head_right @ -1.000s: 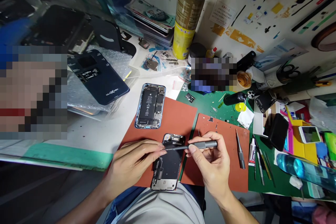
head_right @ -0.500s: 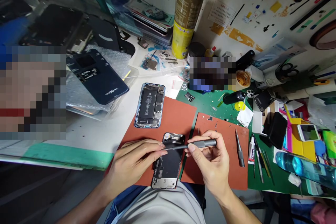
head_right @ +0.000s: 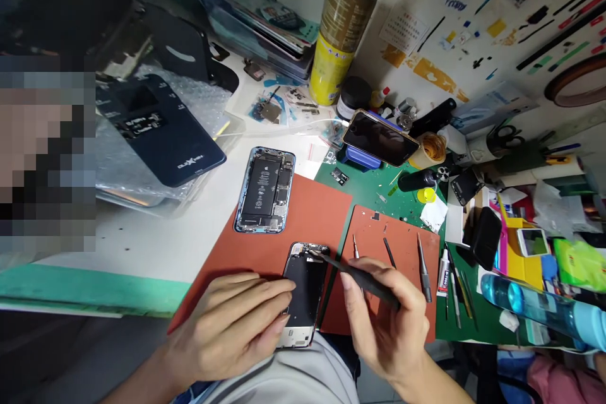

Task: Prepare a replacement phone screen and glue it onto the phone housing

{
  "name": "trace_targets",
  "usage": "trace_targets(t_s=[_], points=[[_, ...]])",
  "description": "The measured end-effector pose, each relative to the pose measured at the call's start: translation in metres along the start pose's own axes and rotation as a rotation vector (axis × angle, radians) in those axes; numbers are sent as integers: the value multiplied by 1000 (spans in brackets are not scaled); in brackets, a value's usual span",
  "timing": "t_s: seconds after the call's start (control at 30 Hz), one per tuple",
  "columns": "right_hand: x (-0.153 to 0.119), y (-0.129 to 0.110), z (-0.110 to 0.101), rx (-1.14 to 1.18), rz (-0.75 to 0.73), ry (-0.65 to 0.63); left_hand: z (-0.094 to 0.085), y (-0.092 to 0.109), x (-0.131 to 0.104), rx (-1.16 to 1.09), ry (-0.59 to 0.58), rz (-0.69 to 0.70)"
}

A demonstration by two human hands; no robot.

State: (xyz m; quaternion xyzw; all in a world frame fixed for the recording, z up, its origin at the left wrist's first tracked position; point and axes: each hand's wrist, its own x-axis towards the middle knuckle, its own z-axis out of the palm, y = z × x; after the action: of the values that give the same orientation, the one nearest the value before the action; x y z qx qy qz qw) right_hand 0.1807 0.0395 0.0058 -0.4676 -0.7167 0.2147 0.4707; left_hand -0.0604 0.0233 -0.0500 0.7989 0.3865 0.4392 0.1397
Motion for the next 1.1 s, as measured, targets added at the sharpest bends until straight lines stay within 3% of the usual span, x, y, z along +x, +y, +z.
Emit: trace_targets(t_s=[0.17,0.67,1.1], points=[[2,2,2,-65,-35,-173,6,1,2,50,-89,-7],[8,-6,10,-167,76,-252,11,1,-2,59,-70,-58],[17,-13,14,-227,47,-250,13,3,-3,76,-48,-84]])
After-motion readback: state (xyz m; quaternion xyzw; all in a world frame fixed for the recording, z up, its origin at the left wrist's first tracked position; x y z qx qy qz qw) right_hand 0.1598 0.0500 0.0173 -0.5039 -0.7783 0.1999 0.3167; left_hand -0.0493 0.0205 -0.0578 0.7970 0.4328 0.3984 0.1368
